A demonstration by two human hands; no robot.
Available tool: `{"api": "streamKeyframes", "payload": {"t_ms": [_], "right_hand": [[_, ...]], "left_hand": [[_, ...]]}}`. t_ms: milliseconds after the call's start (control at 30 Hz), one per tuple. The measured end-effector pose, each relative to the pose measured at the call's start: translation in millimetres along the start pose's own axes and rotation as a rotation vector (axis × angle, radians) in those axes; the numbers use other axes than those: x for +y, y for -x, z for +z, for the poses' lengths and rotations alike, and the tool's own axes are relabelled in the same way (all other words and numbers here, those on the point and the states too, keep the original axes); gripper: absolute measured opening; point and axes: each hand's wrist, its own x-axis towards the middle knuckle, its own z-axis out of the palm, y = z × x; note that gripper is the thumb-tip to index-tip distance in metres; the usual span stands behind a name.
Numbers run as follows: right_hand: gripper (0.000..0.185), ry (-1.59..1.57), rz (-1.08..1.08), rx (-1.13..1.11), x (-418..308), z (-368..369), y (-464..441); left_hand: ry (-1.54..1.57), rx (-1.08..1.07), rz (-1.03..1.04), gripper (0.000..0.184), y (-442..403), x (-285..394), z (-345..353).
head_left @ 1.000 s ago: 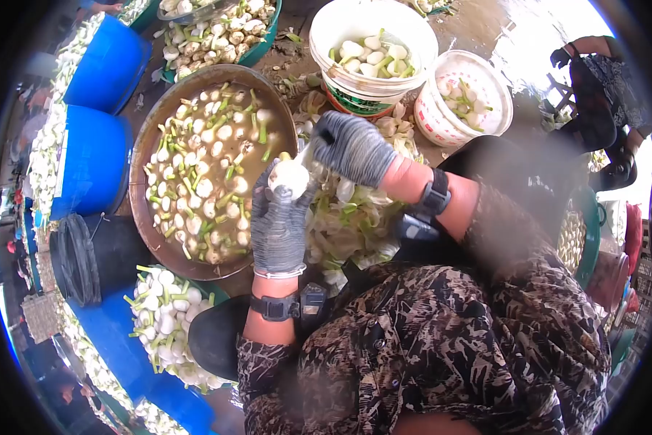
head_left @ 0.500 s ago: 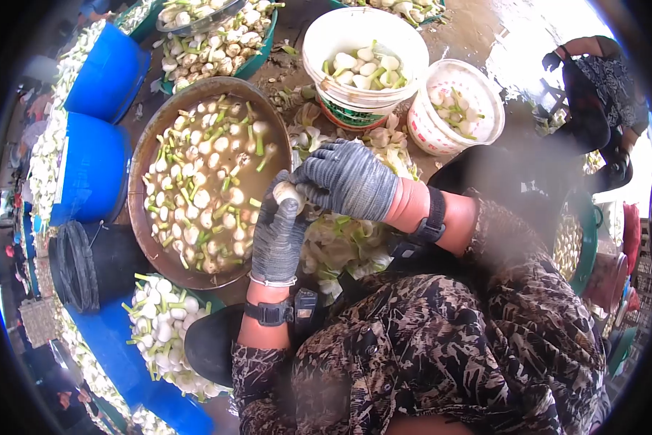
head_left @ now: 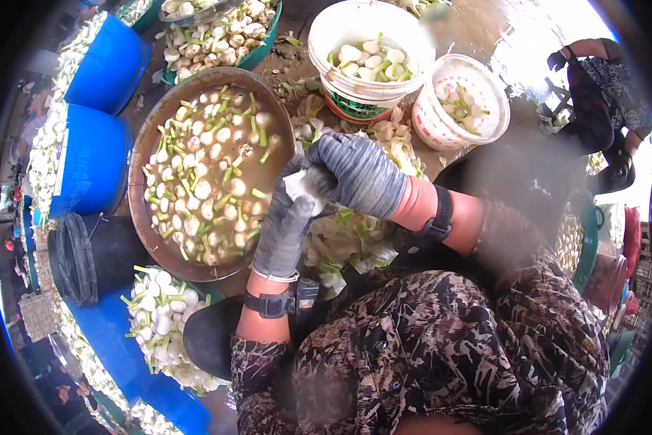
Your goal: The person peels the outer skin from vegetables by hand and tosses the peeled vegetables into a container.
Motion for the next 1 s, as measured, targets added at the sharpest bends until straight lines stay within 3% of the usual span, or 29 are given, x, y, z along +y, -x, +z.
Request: {"api": "streamKeyframes", "payload": {"t_ms": [33,100,167,233,300,333,367,433,467,500,533,567,600,633,667,700,767,833,867,900,1000], "right_hand": [[0.014,0.051,-0.142,0.035,-1,-1,0],[0.013,0.057,-0.039,0.016,1,2,2],[0.013,-0.193,0.277,-0.152,20,5,-2],[0.017,-0.281,0.361,-0.229,25,2,-6],[0.021,-0.357,0.570,-0.303,19,1,-10],[0.026,-0.286,0.440,-0.234,27,5,-5],[0.026,-0.292,0.442,-0.231,24,8,-1],[0.024,-0.183,0.449,-0.193,18,9,2],[0.019,-0.373,0.413,-0.086,15,19,7],[0.014,-0.328,0.442,-0.043,12,23,13],[0.010,-0.357,0.319,-0.044,23,35,19],[0.015,-0.485,0.341,-0.080,16,37,23],[0.017,-0.370,0.339,-0.149,11,29,22],[0.020,-0.519,0.233,-0.010,24,47,28],[0.022,-0.216,0.307,-0.152,21,34,24],[0.022,-0.129,0.313,-0.081,25,18,20],[0.024,-0.178,0.432,-0.081,16,15,19],[0.028,-0.246,0.220,0.076,8,-12,23],[0.034,-0.322,0.148,0.039,1,-27,24],[0.033,-0.353,0.163,-0.015,-5,-31,20],[0.027,-0.199,0.137,-0.153,3,-29,24]], "left_hand": [[0.126,0.036,-0.139,0.069,-2,1,1],[-0.031,0.098,-0.136,0.066,-1,1,6],[-0.681,0.123,0.299,0.061,-3,8,12],[-0.595,0.121,0.317,0.061,-4,10,15],[-0.342,0.148,0.268,0.062,-3,9,15],[-0.020,0.171,0.263,0.056,-4,0,17],[-0.025,0.170,0.259,0.056,-4,-6,14],[0.644,0.238,0.002,0.048,-14,-9,7],[0.717,0.270,-0.029,0.042,-16,-8,7],[0.758,0.211,-0.021,0.042,-15,-15,-1],[0.690,0.169,0.002,0.045,-9,-12,-2],[0.682,0.218,-0.044,0.043,-9,-10,2],[0.676,0.266,-0.089,0.042,-10,-8,7],[0.608,0.314,-0.123,0.044,-13,-4,12],[0.616,0.401,-0.081,0.046,-19,-6,24],[0.667,-0.040,-0.061,0.052,-22,-39,-23],[0.620,-0.206,-0.059,0.053,-20,-45,-35],[0.424,0.103,-0.032,0.050,-21,-23,22],[0.218,0.270,-0.290,0.032,-7,17,42],[0.080,0.176,-0.150,0.035,-4,16,47],[-0.230,-0.060,-0.033,0.038,-8,14,41]]}}
